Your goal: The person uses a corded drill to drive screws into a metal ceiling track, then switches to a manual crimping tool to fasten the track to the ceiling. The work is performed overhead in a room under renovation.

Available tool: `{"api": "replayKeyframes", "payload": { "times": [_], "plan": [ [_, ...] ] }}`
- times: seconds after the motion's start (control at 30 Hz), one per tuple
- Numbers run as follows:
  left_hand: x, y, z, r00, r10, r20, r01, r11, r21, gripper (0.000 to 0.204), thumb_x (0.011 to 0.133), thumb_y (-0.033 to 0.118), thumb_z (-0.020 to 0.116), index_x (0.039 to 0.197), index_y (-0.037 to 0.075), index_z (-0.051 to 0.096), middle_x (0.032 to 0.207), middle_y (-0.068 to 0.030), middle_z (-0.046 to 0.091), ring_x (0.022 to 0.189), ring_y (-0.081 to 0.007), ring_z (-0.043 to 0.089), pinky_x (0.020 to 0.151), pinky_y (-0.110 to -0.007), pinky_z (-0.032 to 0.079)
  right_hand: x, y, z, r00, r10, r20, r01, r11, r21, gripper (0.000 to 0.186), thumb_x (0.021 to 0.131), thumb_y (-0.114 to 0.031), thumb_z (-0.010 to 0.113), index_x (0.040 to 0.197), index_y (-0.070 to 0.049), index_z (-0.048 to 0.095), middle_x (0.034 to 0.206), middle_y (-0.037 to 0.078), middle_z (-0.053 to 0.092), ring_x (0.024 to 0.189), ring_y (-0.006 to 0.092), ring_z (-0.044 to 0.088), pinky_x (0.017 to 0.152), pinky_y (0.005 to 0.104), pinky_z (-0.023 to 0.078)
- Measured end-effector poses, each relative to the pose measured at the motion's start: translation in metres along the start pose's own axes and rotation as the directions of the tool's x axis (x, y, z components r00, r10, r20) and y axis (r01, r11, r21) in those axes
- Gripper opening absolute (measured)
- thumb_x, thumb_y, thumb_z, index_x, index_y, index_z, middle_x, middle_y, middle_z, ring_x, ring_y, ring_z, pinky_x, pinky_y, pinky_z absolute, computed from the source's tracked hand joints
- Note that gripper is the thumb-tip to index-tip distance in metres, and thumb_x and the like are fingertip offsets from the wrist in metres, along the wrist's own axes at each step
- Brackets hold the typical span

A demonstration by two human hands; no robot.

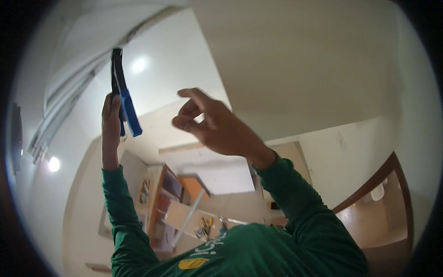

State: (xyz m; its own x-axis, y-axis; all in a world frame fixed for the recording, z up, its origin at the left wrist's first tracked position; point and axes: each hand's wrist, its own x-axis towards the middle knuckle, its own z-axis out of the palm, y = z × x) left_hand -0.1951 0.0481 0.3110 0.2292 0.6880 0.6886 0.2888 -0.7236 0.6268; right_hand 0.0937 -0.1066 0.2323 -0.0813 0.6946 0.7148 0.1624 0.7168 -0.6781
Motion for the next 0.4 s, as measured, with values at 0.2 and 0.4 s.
{"api": "replayKeyframes", "payload": {
  "times": [0.2,0.4],
  "plan": [
    [-0.109,-0.074,0.047,0.968,-0.206,0.146,0.230,0.957,-0.175,0.029,0.112,0.028,0.058,0.122,0.000,0.060,0.084,0.0013,0.052,0.076,-0.0078,0.051,0.071,-0.025,0.046,-0.105,0.061,-0.004,0.881,0.448,0.151,-0.454,0.891,0.012,0.058,0.103,-0.025,0.074,0.148,0.001,0.049,0.114,0.014,0.070,0.109,0.0229,0.069,0.092,0.0356,0.059],
    [-0.301,-0.191,0.093,0.861,-0.463,0.212,0.388,0.866,0.317,0.036,0.103,0.022,0.071,0.135,0.010,0.058,0.121,-0.0125,0.065,0.112,-0.0260,0.063,0.100,-0.028,0.048,-0.262,0.183,0.007,0.309,0.936,0.165,-0.849,0.350,-0.395,0.057,0.104,-0.028,0.072,0.152,-0.005,0.049,0.131,0.015,0.068,0.109,0.0325,0.068,0.101,0.0425,0.055]
  ]
}}
